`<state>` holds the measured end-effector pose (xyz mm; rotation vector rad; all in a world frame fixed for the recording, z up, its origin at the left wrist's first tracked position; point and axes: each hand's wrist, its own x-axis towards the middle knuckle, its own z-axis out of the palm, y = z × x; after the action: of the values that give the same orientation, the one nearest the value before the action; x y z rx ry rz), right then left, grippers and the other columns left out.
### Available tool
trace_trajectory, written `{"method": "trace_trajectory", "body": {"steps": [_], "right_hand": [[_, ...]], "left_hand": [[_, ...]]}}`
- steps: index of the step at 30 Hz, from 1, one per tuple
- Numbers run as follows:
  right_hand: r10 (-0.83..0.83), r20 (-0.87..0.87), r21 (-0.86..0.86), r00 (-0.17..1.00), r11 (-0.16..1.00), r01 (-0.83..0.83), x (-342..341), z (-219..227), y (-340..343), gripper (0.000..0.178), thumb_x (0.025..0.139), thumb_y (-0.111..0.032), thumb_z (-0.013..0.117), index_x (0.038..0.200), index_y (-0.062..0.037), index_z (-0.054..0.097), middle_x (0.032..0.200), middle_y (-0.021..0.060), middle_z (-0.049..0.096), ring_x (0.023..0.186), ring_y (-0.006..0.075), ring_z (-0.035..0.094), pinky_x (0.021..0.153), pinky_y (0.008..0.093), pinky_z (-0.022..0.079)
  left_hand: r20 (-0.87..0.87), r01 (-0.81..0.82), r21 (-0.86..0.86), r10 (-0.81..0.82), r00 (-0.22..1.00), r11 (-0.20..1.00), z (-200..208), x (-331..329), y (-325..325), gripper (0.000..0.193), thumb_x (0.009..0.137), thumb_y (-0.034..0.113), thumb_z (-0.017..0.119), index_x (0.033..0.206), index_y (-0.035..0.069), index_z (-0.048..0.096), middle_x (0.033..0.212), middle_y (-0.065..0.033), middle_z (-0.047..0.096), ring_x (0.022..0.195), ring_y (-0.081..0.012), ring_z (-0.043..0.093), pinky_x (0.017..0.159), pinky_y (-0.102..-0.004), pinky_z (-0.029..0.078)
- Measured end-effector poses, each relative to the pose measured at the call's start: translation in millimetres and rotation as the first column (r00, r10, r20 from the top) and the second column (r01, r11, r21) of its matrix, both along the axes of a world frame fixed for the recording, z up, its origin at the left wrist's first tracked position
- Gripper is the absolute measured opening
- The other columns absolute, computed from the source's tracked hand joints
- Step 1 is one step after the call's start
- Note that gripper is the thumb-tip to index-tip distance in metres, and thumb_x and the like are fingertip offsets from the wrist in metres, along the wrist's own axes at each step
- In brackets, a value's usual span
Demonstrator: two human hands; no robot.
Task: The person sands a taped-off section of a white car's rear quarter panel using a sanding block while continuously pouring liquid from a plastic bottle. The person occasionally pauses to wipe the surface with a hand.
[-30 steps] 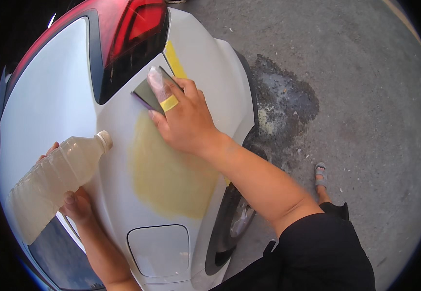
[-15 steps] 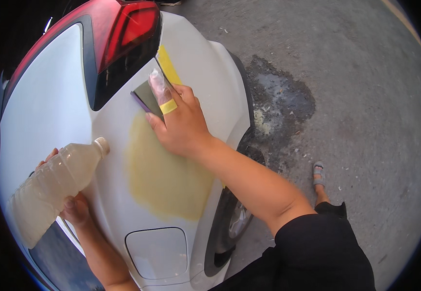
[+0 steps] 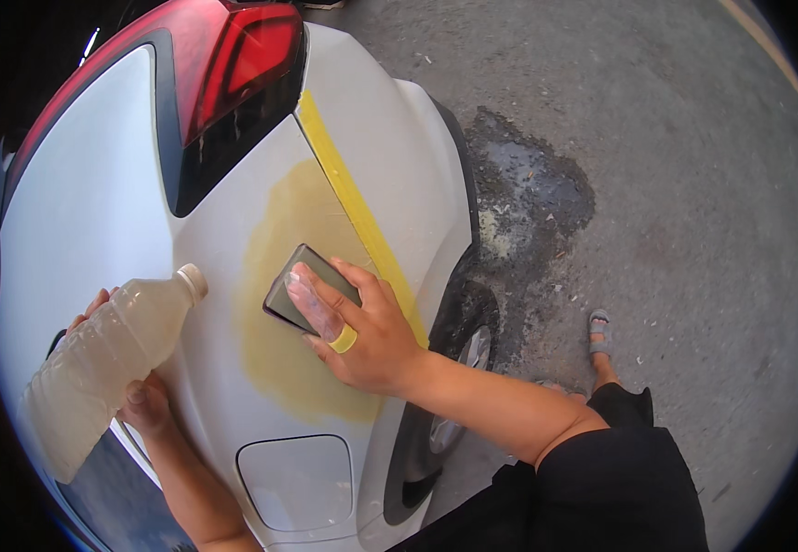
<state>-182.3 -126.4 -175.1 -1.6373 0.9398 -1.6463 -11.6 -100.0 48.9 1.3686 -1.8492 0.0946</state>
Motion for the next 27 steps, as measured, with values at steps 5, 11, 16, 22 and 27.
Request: {"method": "trace_trajectory", "body": {"steps": [5, 11, 16, 22, 27], "right_hand": [[-0.058, 0.030, -0.009, 0.998, 0.998, 0.058, -2, 26, -71, 0.069, 0.078, -0.014, 0.077, 0.142, -0.0064, 0.052, 0.141, 0.0143, 0.058, 0.128, 0.0377, 0.050, 0.108, 0.0482, 0.043], [0.021, -0.025, -0.052, 0.999, 0.998, -0.023, -3, 5, 0, 0.064, 0.083, -0.018, 0.075, 0.141, -0.0033, 0.051, 0.131, 0.0177, 0.061, 0.123, 0.0395, 0.052, 0.103, 0.0458, 0.045], [-0.032, 0.050, -0.006, 0.998, 0.999, 0.032, -5, 26, -65, 0.066, 0.082, -0.017, 0.077, 0.141, -0.0047, 0.052, 0.131, 0.0162, 0.062, 0.124, 0.0390, 0.051, 0.104, 0.0452, 0.044], [0.026, 0.005, 0.052, 1.000, 0.998, -0.027, -7, 6, -18, 0.071, 0.078, -0.015, 0.079, 0.143, -0.0087, 0.052, 0.136, 0.0157, 0.060, 0.125, 0.0375, 0.051, 0.107, 0.0461, 0.043], [-0.059, 0.051, -0.100, 0.997, 0.993, 0.064, -3, 14, -50, 0.072, 0.079, -0.015, 0.078, 0.145, -0.0082, 0.050, 0.135, 0.0155, 0.060, 0.123, 0.0388, 0.051, 0.106, 0.0463, 0.043]], "left_hand": [[-0.004, -0.031, -0.029, 0.031, 1.000, 0.999, 0, -3, -1, 0.117, 0.065, 0.076, 0.081, 0.142, 0.001, 0.033, 0.137, -0.0200, 0.055, 0.125, -0.0329, 0.057, 0.111, -0.0491, 0.044], [0.030, 0.004, -0.003, -0.004, 1.000, 1.000, 0, 3, -2, 0.117, 0.065, 0.076, 0.080, 0.143, 0.002, 0.034, 0.137, -0.0201, 0.055, 0.125, -0.0336, 0.057, 0.111, -0.0496, 0.044], [0.032, 0.001, -0.011, 0.000, 0.999, 1.000, 5, 1, -3, 0.119, 0.064, 0.077, 0.080, 0.143, 0.001, 0.033, 0.136, -0.0198, 0.056, 0.126, -0.0334, 0.057, 0.111, -0.0497, 0.044], [0.003, -0.022, -0.028, 0.023, 1.000, 0.999, -4, -4, -5, 0.118, 0.065, 0.077, 0.080, 0.144, 0.002, 0.033, 0.138, -0.0201, 0.055, 0.126, -0.0332, 0.057, 0.111, -0.0495, 0.044], [0.004, -0.003, -0.006, 0.003, 1.000, 1.000, 1, -1, -5, 0.118, 0.065, 0.075, 0.081, 0.144, 0.002, 0.033, 0.138, -0.0202, 0.054, 0.128, -0.0337, 0.056, 0.111, -0.0497, 0.044]]}}
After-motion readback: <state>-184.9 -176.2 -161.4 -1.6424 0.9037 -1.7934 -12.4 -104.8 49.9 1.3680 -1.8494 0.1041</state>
